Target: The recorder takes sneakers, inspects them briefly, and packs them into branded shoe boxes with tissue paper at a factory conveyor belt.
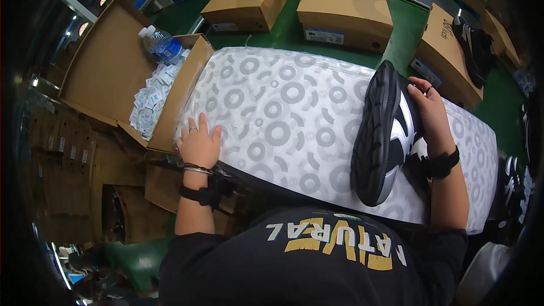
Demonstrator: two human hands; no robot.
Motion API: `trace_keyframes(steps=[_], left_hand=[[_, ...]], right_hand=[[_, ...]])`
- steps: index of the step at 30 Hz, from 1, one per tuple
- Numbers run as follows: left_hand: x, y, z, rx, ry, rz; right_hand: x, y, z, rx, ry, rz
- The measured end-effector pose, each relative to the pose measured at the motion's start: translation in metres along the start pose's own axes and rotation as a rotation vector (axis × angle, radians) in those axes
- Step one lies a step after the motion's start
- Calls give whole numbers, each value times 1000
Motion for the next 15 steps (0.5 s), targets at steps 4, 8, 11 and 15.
trace_keyframes(steps=[4,8,11,15], left_hand=[[-3,-2,-9,37,64,-10],[-14,-2,-12,197,623,-212],[-46,-16,-16,126,1272,-218],[-201,-3,-94,643,1007,-491]], right_hand=[[7,3,-2,36,-110,38],[-7,9,31,-85,467,79],[-34,23,81,-487,375,-51],[71,44,135,-199,149,232]])
Point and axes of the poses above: each hand's wrist, its own y-axis away from the middle knuckle, its own x-axis out of the palm, z = x × y, the point moved 7 cm from there along -y, towards the middle knuckle, and after that the axes turned 4 degrees about -y, right-handed, at the moved point
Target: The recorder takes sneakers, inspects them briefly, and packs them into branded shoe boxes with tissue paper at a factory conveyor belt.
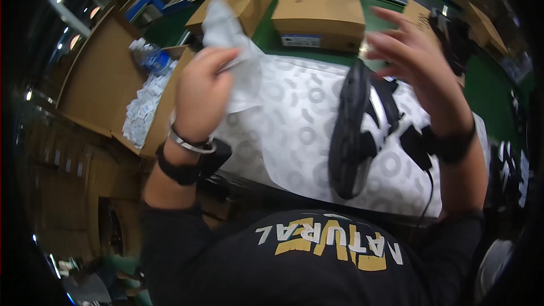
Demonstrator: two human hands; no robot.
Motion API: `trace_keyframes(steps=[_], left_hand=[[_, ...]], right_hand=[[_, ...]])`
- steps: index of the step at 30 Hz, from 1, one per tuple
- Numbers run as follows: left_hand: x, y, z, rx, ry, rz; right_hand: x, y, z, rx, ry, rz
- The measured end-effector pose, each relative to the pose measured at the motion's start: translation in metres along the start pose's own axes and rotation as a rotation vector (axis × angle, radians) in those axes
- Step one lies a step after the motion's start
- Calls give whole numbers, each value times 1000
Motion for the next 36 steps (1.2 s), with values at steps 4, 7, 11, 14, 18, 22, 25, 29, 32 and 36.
trace_keyframes(steps=[4,7,11,14,18,22,25,29,32,36], left_hand=[[57,-8,-155,626,-164,358],[15,-9,-183,673,-41,319],[62,-27,-155,707,45,387],[162,-22,-146,794,-54,845],[227,6,-125,951,-344,903],[232,7,-129,894,-286,918],[232,8,-135,913,-272,867],[229,14,-137,899,-273,822],[233,16,-133,888,-278,828],[233,20,-136,896,-214,867]], right_hand=[[21,-40,5,-241,277,380],[-75,0,16,-413,65,87],[-203,86,-96,123,-258,-188],[-218,141,-210,250,-627,-395],[-204,150,-151,369,-209,-758],[-256,103,-80,22,259,-675],[-275,42,-58,-105,635,-775],[-302,-38,-116,-252,324,-764],[-287,-73,-124,-270,-25,-532],[-252,-37,-72,-239,41,-462]])
Point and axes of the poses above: each hand's wrist, its own y-axis away from the middle knuckle, its own x-axis out of the palm, z = x × y, the point moved 7 cm from there along -y, towards the middle knuckle, and after that the axes turned 4 degrees about -y, right-handed, at the moved point
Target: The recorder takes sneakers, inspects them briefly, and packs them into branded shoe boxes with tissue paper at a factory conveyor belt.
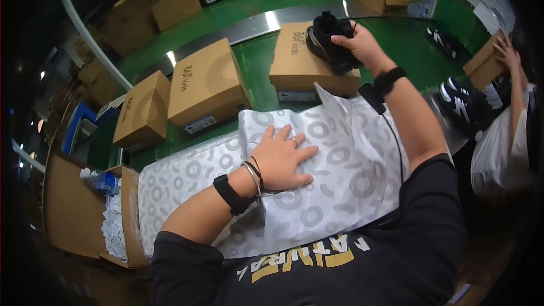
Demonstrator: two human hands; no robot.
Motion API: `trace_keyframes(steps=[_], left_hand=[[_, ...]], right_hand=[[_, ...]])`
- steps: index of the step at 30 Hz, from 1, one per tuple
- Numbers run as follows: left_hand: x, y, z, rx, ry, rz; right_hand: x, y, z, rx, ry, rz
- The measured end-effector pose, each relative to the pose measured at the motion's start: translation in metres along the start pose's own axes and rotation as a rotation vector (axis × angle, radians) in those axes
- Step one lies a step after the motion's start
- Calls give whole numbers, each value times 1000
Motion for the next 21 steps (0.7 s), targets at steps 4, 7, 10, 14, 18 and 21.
trace_keyframes(steps=[4,7,10,14,18,21], left_hand=[[-5,0,7,-73,13,14],[-10,-8,9,-33,155,-15],[-20,-10,4,242,101,-284],[9,-21,3,337,475,-389],[0,-35,-26,440,373,-282],[0,-31,-25,524,287,-190]], right_hand=[[13,90,112,-189,75,59],[14,151,159,-124,-140,81],[23,184,157,-13,-157,-22],[4,204,110,288,-249,-108],[-50,229,84,213,24,-407],[-63,243,105,78,236,-434]])
Point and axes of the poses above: each hand's wrist, its own y-axis away from the middle knuckle, its own x-axis out of the palm, z = x × y, the point moved 7 cm from there along -y, towards the middle knuckle, and after that the axes turned 4 degrees about -y, right-handed, at the moved point
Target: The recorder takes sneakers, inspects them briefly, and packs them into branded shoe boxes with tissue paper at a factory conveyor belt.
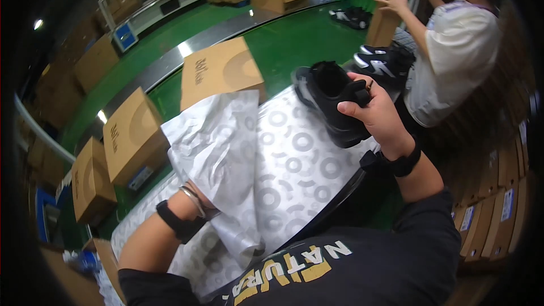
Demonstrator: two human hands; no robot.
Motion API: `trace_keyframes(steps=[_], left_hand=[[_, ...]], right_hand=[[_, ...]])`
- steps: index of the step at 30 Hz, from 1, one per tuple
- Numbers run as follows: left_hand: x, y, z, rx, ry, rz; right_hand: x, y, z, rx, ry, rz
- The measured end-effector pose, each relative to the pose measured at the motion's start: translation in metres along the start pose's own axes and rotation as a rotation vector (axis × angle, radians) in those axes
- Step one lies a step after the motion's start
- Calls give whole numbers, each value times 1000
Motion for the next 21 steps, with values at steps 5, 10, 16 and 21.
trace_keyframes(steps=[5,10,16,21], left_hand=[[-32,-33,50,-18,-53,214],[-7,-112,49,-166,-41,491],[65,-130,22,-270,-118,645],[59,-142,15,-192,-171,190]], right_hand=[[9,5,41,24,-326,92],[-11,-11,51,-74,-581,62],[0,-37,28,106,-891,182],[35,-57,-25,461,-736,365]])
Point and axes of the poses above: each hand's wrist, its own y-axis away from the middle knuckle, its own x-axis out of the palm, z = x × y, the point moved 7 cm from there along -y, towards the middle knuckle, and after that the axes turned 4 degrees about -y, right-handed, at the moved point
